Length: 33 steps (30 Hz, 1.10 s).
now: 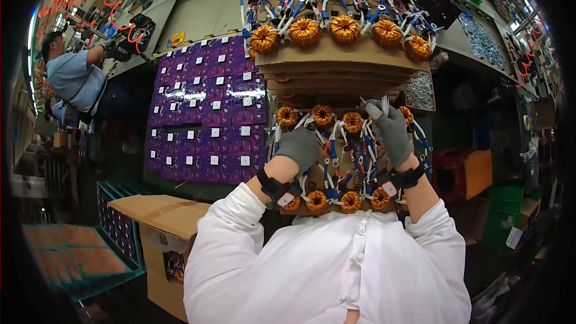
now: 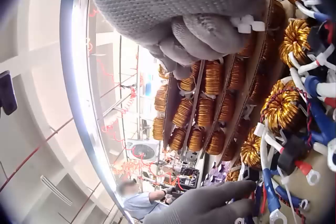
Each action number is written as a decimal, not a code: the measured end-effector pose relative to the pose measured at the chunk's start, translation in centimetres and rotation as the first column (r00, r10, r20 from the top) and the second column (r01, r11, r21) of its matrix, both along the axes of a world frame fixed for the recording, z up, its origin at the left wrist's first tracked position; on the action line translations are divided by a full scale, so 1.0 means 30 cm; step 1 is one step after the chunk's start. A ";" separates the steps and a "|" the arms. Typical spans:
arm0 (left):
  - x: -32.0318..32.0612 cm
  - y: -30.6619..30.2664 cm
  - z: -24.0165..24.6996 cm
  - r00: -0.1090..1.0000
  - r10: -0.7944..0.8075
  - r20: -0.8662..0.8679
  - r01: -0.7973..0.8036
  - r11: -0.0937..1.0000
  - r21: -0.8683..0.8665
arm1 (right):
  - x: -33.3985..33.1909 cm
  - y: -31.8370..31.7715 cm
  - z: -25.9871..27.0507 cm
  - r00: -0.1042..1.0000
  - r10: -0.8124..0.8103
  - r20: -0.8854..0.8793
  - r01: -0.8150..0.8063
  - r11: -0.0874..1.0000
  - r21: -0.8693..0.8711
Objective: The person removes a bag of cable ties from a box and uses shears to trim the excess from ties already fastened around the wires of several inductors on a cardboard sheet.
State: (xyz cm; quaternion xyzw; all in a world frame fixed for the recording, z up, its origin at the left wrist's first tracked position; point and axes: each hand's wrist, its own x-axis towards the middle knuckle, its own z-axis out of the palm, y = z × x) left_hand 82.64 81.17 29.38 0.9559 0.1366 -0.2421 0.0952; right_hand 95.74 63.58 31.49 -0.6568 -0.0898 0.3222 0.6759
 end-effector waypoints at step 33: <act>0.050 0.140 -0.111 0.809 0.573 0.127 -0.034 0.262 -0.964 | -0.052 0.081 -0.089 0.938 0.254 0.235 -0.187 0.944 -0.272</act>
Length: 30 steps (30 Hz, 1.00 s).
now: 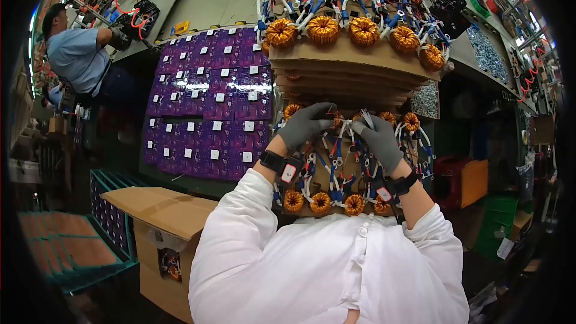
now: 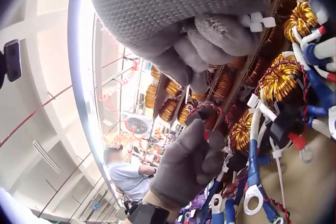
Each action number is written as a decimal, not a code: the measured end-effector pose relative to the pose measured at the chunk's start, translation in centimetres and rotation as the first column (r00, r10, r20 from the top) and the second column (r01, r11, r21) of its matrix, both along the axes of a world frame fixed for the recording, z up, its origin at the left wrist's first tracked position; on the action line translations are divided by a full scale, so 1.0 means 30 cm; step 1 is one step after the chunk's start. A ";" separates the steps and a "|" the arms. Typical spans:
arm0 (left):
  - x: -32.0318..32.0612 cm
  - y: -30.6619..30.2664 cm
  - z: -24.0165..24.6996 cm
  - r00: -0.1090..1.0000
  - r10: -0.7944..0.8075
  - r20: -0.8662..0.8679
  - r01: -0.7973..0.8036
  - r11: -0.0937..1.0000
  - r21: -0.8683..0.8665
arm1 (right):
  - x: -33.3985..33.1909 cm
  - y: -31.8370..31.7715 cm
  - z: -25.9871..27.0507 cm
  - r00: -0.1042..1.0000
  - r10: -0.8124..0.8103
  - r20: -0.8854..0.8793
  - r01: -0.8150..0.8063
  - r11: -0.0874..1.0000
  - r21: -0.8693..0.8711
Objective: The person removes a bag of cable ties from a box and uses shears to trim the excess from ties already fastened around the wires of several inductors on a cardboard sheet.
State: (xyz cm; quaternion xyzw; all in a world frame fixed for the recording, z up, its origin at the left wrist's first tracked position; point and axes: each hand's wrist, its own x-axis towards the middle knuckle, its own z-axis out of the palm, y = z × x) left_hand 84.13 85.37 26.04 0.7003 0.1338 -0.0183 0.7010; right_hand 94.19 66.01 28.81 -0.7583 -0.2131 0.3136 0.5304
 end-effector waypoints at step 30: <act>-0.033 -0.090 -0.076 0.940 0.341 -0.021 -0.342 0.940 -0.015 | -0.020 0.165 0.074 0.907 0.221 0.359 -0.122 0.952 -0.280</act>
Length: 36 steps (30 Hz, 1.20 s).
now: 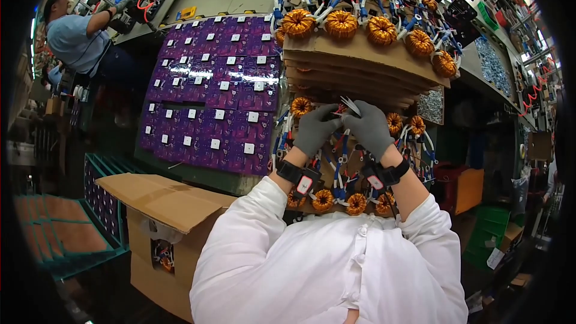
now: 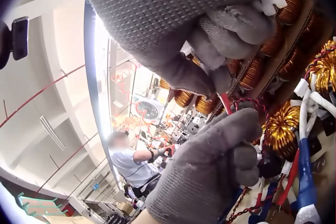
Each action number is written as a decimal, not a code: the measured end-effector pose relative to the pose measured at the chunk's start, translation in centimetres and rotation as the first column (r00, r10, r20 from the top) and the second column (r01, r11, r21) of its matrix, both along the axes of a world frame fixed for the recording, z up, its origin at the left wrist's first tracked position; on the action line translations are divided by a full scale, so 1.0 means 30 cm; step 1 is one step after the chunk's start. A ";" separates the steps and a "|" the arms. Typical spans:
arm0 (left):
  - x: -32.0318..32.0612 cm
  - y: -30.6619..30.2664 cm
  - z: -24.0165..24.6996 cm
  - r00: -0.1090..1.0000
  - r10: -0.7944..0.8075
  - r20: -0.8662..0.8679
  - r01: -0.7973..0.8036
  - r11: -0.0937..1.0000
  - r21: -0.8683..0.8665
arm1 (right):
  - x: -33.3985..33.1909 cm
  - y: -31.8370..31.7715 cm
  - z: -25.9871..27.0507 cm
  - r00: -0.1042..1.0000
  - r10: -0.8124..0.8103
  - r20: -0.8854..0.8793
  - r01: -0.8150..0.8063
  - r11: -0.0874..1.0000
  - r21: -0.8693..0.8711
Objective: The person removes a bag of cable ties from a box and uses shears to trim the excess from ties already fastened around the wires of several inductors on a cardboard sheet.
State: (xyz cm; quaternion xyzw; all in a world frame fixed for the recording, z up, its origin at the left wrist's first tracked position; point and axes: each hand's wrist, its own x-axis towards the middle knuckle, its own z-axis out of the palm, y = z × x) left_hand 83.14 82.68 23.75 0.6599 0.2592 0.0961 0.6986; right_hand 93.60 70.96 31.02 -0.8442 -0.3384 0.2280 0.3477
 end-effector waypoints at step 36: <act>-0.039 0.051 0.094 0.977 -0.135 -0.167 0.180 0.937 0.298 | 0.006 0.013 -0.151 0.990 -0.088 -0.113 0.096 0.993 0.069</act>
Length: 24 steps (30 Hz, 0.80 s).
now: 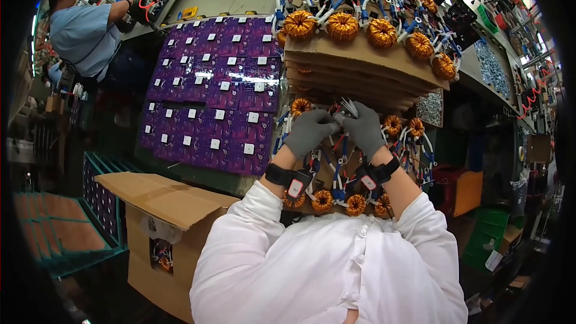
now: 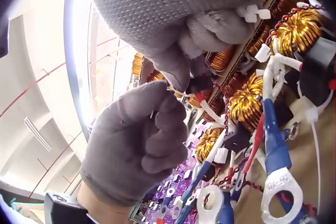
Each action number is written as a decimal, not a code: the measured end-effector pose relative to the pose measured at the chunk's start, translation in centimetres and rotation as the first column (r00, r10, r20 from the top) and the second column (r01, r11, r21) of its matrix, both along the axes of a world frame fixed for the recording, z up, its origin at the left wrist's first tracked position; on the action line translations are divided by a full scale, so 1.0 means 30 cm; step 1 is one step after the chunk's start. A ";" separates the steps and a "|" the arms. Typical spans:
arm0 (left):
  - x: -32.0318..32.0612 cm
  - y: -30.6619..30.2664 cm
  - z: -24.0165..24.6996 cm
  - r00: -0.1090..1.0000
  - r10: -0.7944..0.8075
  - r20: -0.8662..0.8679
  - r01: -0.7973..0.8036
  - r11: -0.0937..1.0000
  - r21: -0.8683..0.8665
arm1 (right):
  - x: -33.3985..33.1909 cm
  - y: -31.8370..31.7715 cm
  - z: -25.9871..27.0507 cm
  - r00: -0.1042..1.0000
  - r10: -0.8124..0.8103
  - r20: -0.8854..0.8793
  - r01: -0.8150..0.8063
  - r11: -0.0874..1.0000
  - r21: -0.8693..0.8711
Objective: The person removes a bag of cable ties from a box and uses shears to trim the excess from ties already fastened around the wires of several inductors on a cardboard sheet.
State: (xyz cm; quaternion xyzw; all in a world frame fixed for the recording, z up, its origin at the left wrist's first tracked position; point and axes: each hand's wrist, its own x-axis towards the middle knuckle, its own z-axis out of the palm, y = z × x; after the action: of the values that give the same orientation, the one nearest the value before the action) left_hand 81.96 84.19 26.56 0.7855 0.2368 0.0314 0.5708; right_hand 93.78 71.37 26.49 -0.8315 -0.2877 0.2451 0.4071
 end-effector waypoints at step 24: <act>0.030 0.036 -0.020 0.994 0.108 0.009 -0.092 0.882 -0.461 | 0.034 -0.027 0.078 0.698 -0.017 -0.716 0.245 0.945 0.216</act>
State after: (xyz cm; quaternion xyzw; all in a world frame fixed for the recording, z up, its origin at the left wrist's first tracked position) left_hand 82.85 85.28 25.96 0.6140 0.2677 0.0173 0.7423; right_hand 94.80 70.55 28.82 -0.6224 -0.0827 0.4683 0.6217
